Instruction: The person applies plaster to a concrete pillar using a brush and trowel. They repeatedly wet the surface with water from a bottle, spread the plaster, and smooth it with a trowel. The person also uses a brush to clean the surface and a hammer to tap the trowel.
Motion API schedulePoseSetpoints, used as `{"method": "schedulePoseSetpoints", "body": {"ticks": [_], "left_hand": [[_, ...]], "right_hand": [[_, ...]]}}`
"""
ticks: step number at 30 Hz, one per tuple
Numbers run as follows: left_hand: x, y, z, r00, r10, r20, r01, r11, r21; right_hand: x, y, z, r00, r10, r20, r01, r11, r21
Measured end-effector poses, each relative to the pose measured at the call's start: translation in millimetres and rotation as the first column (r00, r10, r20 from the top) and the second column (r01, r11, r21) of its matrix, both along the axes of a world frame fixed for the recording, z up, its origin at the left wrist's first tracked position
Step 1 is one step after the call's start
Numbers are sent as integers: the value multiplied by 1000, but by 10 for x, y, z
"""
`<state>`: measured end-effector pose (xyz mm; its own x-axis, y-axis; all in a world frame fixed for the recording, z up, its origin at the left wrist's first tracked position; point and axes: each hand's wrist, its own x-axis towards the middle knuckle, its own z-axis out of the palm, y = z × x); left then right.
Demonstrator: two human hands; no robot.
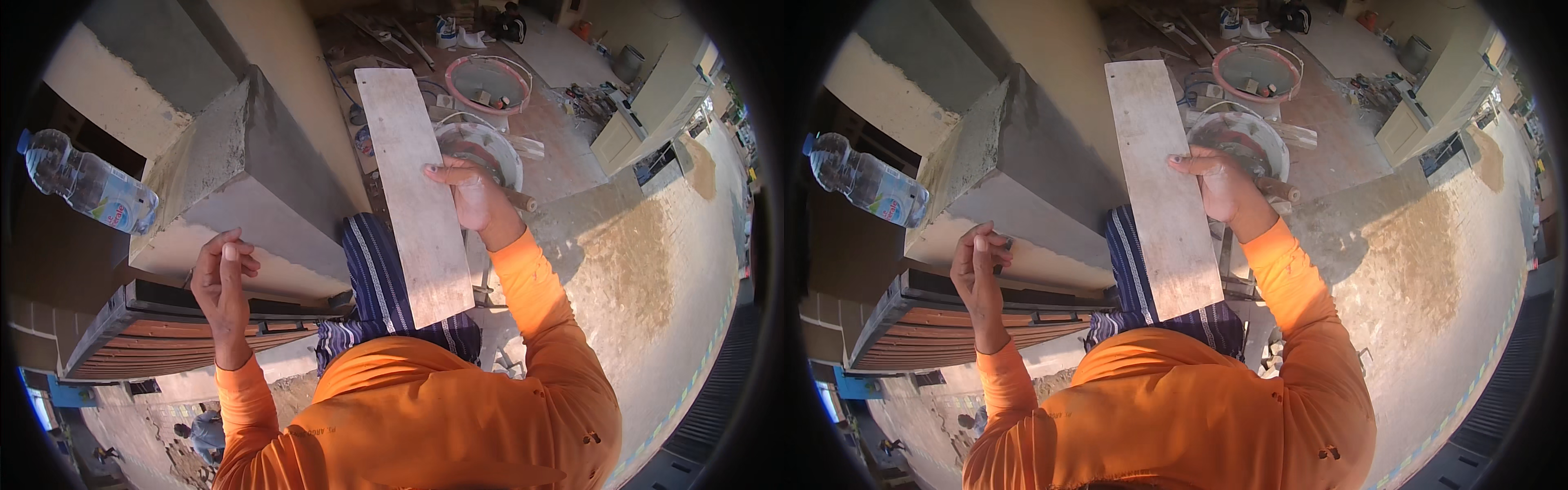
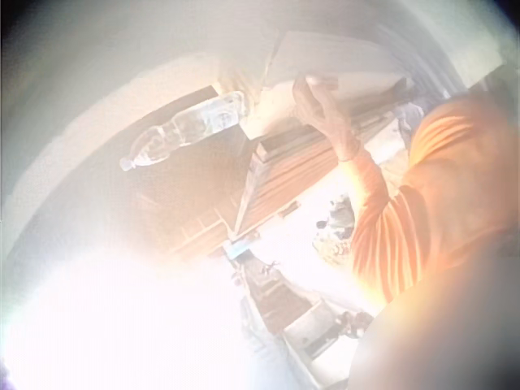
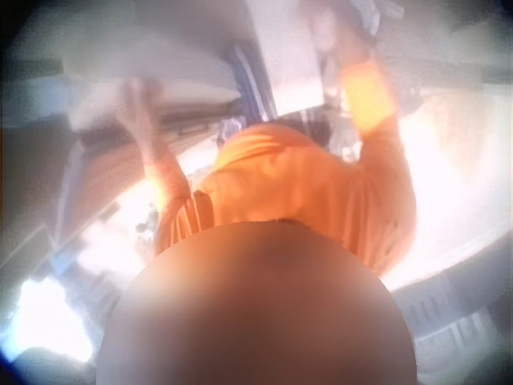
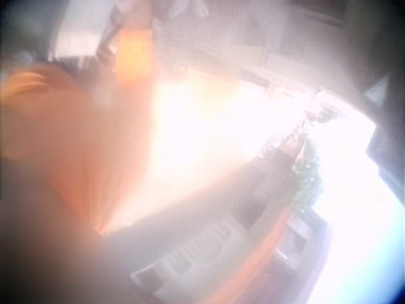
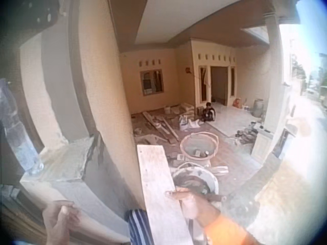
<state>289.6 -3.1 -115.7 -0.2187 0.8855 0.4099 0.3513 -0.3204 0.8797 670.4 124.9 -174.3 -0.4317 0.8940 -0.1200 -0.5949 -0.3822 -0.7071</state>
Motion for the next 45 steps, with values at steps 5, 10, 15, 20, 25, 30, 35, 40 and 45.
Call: {"method": "schedulePoseSetpoints", "body": {"ticks": [5,10,15,20,25,30,35,40,45], "left_hand": [[886,-15,-372,777,-388,495,573,761,-305],[1247,123,-295,816,-445,368,509,856,-94],[1449,510,-46,827,-289,482,357,932,-55],[1593,715,88,779,-241,579,310,951,-21],[1607,773,42,733,-250,632,325,946,-4],[1554,785,-2,733,-203,649,289,957,-27],[1548,778,-14,735,-197,649,286,958,-33],[1558,746,-10,762,-215,611,285,958,-18],[1534,775,-50,862,-318,395,313,946,80]], "right_hand": [[-548,706,-115,1000,3,-25,-3,1000,-28],[-753,1249,63,926,47,376,13,988,-156],[-787,1259,33,971,-209,115,175,952,252],[-697,1522,-26,966,-75,246,24,979,201],[-805,1752,-120,964,-92,249,103,994,-31],[-823,1668,-160,941,-116,319,111,993,34],[-862,1645,-230,943,-131,305,129,991,24],[-851,1550,-248,956,-118,267,107,993,54],[-786,1134,-62,965,-208,158,198,977,75]]}}
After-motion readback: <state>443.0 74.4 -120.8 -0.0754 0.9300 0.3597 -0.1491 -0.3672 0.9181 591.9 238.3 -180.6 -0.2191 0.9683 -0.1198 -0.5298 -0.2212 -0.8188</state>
